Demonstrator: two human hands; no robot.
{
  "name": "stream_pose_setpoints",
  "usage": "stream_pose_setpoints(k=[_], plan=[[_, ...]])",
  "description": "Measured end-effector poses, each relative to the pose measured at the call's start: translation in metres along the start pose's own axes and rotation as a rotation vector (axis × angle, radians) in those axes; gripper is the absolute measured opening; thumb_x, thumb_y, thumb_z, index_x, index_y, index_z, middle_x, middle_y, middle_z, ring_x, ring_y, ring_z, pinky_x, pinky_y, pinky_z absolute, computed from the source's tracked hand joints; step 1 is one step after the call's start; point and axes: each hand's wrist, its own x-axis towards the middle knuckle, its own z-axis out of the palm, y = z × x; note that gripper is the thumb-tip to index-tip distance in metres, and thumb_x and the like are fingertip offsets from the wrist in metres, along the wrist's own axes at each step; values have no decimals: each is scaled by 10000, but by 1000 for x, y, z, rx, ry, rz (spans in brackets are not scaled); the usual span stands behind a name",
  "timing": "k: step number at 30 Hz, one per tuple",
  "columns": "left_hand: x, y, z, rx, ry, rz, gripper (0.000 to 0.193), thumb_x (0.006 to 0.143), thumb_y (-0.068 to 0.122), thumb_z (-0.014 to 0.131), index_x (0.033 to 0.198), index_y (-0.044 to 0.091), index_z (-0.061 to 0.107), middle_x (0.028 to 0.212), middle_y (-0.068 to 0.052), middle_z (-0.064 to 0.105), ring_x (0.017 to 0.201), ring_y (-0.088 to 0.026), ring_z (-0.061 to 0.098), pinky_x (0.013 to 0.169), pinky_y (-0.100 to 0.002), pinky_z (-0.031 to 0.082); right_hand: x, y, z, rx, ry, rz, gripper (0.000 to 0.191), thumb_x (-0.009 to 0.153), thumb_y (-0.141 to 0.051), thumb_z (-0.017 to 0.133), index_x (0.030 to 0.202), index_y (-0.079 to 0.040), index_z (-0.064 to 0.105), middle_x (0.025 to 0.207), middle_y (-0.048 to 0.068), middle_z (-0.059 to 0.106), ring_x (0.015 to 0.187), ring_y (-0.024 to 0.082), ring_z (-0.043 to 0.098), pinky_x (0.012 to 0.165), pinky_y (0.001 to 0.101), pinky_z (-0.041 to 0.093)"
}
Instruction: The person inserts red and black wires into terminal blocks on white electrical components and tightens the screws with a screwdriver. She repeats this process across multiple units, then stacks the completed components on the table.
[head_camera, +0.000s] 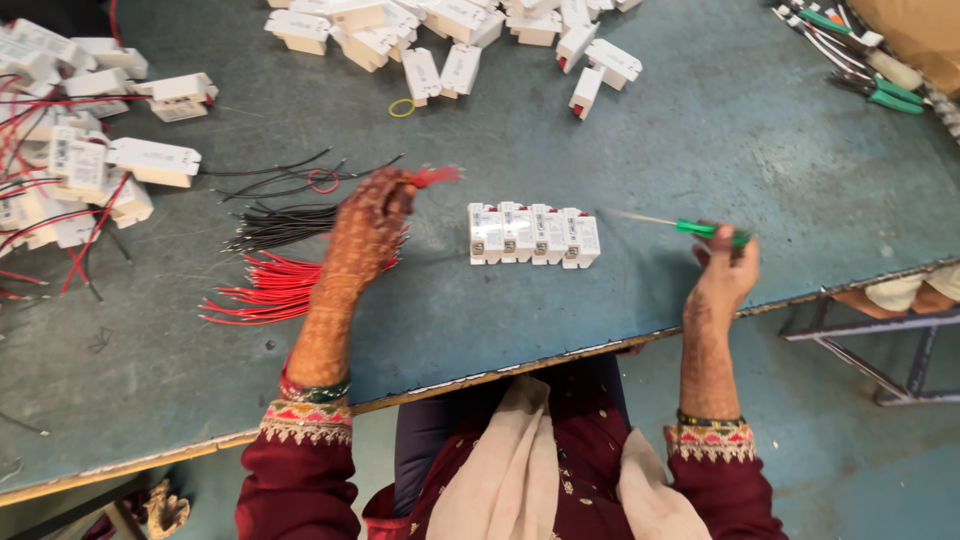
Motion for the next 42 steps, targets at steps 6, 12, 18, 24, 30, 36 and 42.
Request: stream_pose_setpoints(k=[6, 12, 18, 24, 30, 36, 42], plan=[[-12, 6, 35, 26, -139, 94, 263, 1001, 259, 658, 1110, 21, 677, 1104, -163, 694, 1020, -380, 668, 857, -466, 533, 11, -52, 25, 536, -133, -43, 305, 1111, -326, 589, 1234, -47, 571, 906, 77, 605, 775, 198, 603, 743, 351, 534], [-12, 9, 18, 74, -299, -131, 270, 933, 327, 706, 1064, 92, 724, 1013, -110, 676, 920, -337, 679, 788, -453, 540, -11, -107, 81, 850, -383, -34, 501, 1159, -478, 459, 910, -52, 544, 604, 18, 403, 460, 107, 370, 423, 250, 329], [-8, 10, 13, 49, -323, -214, 229, 912, 285, 686, 1056, 108, 699, 1043, -84, 688, 940, -330, 688, 776, -462, 541, -29, -116, 175, 889, -678, -61, 591, 1110, -516, 386, 699, -93, 425, 508, 19, 375, 397, 121, 324, 390, 268, 332], [2, -1, 15, 45, -352, -296, 275, 880, 279, 677, 1109, 132, 638, 1094, -68, 708, 985, -331, 693, 810, -475, 545, -35, -97, 240, 907, -845, 73, 528, 1078, -454, 417, 690, -97, 392, 530, 28, 350, 435, 125, 281, 424, 277, 282], [3, -18, 24, 55, -356, -265, 368, 831, 284, 712, 1127, 86, 619, 1122, -100, 679, 1034, -345, 673, 846, -479, 536, -19, -69, 260, 899, -886, 271, 627, 1090, -576, 395, 667, -115, 371, 495, 1, 314, 400, 98, 223, 415, 275, 224], [8, -27, 33, 62, -324, -209, 297, 885, 311, 696, 1076, 85, 674, 1086, -120, 666, 973, -355, 672, 797, -493, 532, 5, -61, 242, 935, -787, 411, 723, 1100, -644, 327, 616, -106, 355, 459, -5, 286, 364, 89, 192, 373, 256, 182], [8, -24, 35, 41, -374, -226, 295, 922, 316, 681, 1084, 70, 695, 1039, -131, 662, 952, -362, 667, 791, -493, 532, 3, -53, 240, 902, -835, 393, 714, 1107, -626, 344, 616, -108, 346, 464, -5, 291, 375, 80, 194, 390, 254, 189]])
